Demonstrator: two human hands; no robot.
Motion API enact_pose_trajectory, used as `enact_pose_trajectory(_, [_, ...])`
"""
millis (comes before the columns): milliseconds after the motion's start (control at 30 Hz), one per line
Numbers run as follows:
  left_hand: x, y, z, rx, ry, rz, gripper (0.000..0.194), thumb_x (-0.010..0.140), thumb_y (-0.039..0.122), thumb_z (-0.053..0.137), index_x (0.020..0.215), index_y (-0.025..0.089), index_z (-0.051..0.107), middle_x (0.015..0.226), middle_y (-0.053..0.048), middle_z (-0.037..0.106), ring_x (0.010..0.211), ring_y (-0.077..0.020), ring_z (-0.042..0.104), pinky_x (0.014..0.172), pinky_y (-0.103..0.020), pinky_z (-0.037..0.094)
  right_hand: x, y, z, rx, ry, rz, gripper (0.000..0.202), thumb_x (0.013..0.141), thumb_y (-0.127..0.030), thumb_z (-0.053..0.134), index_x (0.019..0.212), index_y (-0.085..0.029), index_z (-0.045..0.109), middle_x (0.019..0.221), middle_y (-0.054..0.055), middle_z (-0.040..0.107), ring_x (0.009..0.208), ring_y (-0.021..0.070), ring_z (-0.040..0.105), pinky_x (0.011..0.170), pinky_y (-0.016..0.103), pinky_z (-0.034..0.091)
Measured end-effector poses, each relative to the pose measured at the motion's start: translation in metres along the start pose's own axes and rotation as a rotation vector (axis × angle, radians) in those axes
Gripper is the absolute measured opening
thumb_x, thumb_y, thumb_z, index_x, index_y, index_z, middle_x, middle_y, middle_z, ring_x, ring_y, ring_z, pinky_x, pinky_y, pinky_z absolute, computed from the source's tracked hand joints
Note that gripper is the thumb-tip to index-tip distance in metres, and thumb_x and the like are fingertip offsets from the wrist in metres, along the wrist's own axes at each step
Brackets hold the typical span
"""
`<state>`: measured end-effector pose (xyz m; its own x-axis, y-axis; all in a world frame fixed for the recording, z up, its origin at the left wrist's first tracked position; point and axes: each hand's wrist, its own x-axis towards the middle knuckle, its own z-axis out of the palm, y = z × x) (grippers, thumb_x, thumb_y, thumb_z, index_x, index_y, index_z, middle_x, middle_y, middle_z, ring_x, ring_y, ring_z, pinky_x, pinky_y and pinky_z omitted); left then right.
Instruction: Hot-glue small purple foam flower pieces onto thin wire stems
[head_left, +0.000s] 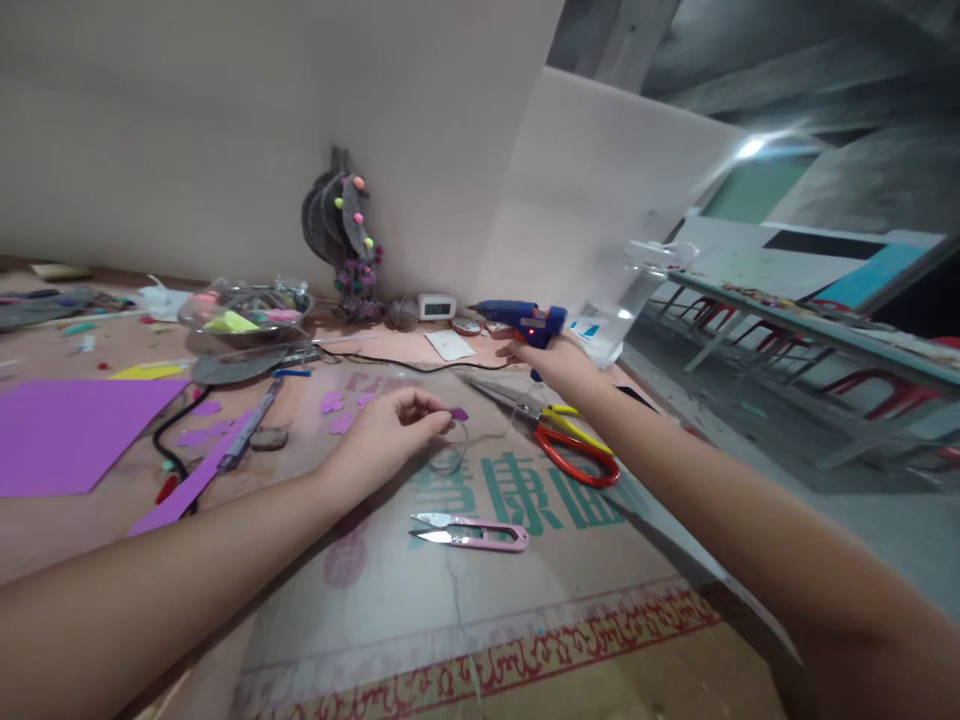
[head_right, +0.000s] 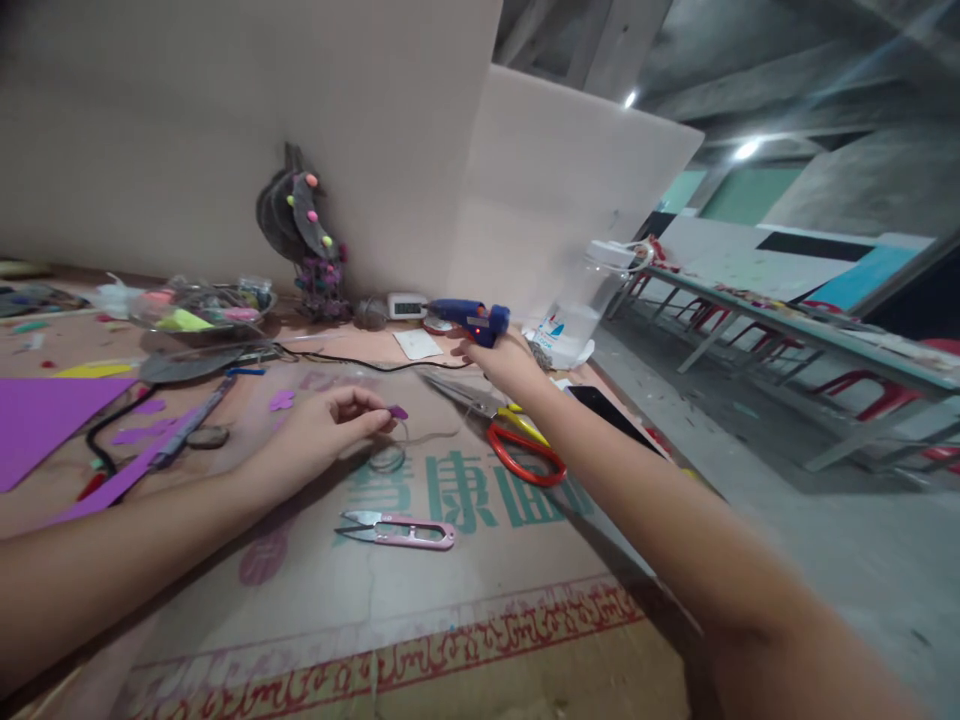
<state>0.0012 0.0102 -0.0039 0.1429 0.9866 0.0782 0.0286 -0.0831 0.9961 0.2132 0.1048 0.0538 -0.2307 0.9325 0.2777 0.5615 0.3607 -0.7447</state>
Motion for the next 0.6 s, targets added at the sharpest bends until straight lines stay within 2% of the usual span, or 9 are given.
enact_pose_trajectory(33, [0.0,0.001,0.0,0.003,0.006,0.01,0.018,0.075,0.033,0.063,0.08,0.016,0.059,0.079,-0.003,0.067,0.072,-0.015,0.063,0.066,-0.026,0.049,-0.013,-0.002,0.0,0.024,0.009,-0.037,0.023,0.08,-0.024,0.056,0.099,-0.017,0.065,0.094,0.007,0.071,0.08,0.016,0.068,0.07,0.023,0.051])
enact_pose_trajectory(100, [0.0,0.003,-0.001,0.041,0.044,0.041,0.017,0.075,0.032,0.063,0.077,0.016,0.059,0.072,-0.001,0.064,0.066,-0.0132,0.059,0.062,-0.024,0.046,-0.039,-0.001,0.002,0.008,0.041,-0.061,0.018,0.082,-0.03,0.055,0.09,-0.018,0.066,0.086,0.005,0.072,0.074,0.0164,0.067,0.071,0.027,0.051])
enact_pose_trajectory(200, [0.0,0.007,-0.001,0.105,0.113,0.045,0.015,0.076,0.031,0.061,0.076,0.016,0.059,0.063,0.002,0.058,0.059,-0.0111,0.053,0.057,-0.022,0.041,-0.07,0.004,0.003,-0.04,0.089,0.028,0.028,0.081,-0.045,0.057,0.086,-0.019,0.066,0.076,0.005,0.07,0.07,0.0206,0.066,0.07,0.034,0.051])
enact_pose_trajectory(267, [0.0,0.008,-0.002,0.1,0.119,0.016,0.014,0.076,0.03,0.059,0.077,0.016,0.058,0.061,0.003,0.055,0.057,-0.0104,0.051,0.054,-0.021,0.038,-0.083,0.006,0.003,-0.084,0.107,0.059,0.03,0.081,-0.049,0.056,0.084,-0.02,0.065,0.074,0.006,0.068,0.073,0.0237,0.065,0.069,0.037,0.051])
enact_pose_trajectory(467, [0.001,0.007,-0.001,0.021,0.105,-0.023,0.013,0.073,0.026,0.062,0.077,0.016,0.053,0.061,0.003,0.057,0.056,-0.0099,0.052,0.054,-0.021,0.039,-0.093,-0.002,0.005,-0.154,0.036,-0.099,0.022,0.083,-0.044,0.051,0.076,-0.025,0.06,0.077,0.005,0.064,0.08,0.025,0.063,0.078,0.04,0.049])
enact_pose_trajectory(600, [0.001,0.006,-0.002,0.009,0.079,0.003,0.022,0.074,0.022,0.06,0.094,0.016,0.058,0.06,0.005,0.055,0.058,-0.0101,0.053,0.057,-0.021,0.04,-0.094,-0.004,0.009,-0.105,-0.029,-0.128,0.018,0.081,-0.044,0.054,0.08,-0.026,0.057,0.079,0.005,0.063,0.076,0.0242,0.062,0.073,0.039,0.05])
